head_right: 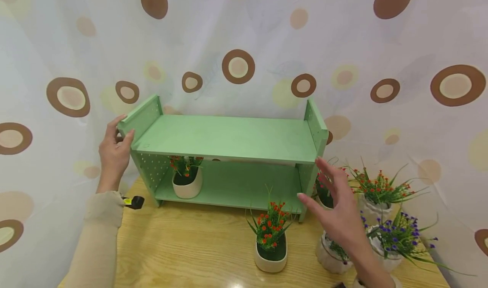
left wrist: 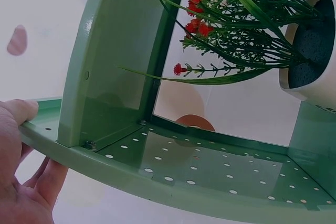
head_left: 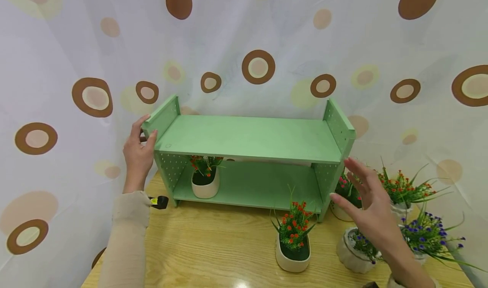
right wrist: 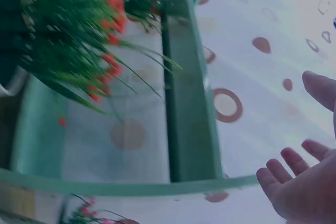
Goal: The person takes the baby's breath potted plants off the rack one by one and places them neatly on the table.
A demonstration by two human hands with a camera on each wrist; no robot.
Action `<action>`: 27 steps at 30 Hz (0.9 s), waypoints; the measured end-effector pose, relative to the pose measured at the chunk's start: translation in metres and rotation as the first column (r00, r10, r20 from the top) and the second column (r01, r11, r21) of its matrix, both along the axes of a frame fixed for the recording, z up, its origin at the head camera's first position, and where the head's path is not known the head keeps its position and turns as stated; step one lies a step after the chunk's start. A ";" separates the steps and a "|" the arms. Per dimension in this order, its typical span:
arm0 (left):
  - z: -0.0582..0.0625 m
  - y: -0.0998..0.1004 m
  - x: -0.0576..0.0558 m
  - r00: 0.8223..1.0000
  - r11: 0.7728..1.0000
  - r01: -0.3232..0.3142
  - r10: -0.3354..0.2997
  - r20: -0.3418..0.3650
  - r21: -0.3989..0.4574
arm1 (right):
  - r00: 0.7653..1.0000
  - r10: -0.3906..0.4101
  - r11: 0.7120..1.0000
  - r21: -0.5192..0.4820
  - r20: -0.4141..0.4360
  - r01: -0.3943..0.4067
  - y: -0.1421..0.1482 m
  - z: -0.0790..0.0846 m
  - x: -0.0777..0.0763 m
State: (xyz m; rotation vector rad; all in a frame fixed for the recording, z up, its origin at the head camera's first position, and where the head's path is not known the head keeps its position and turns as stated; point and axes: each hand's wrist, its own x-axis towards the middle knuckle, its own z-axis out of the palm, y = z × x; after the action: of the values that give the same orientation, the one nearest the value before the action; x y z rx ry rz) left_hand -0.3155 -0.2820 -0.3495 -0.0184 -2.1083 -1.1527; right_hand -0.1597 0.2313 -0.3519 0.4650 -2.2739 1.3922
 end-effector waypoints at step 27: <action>0.001 0.003 0.001 1.000 1.000 -0.007 0.007 0.006 0.003 | 0.991 0.111 0.990 0.098 -0.078 -0.103 0.061 0.041 -0.107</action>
State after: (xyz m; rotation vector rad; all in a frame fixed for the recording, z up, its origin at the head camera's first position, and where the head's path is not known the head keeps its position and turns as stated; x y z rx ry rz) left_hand -0.3148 -0.2795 -0.3486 -0.0055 -2.1103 -1.1531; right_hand -0.2670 0.2927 -0.3113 0.6722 -2.2831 1.2950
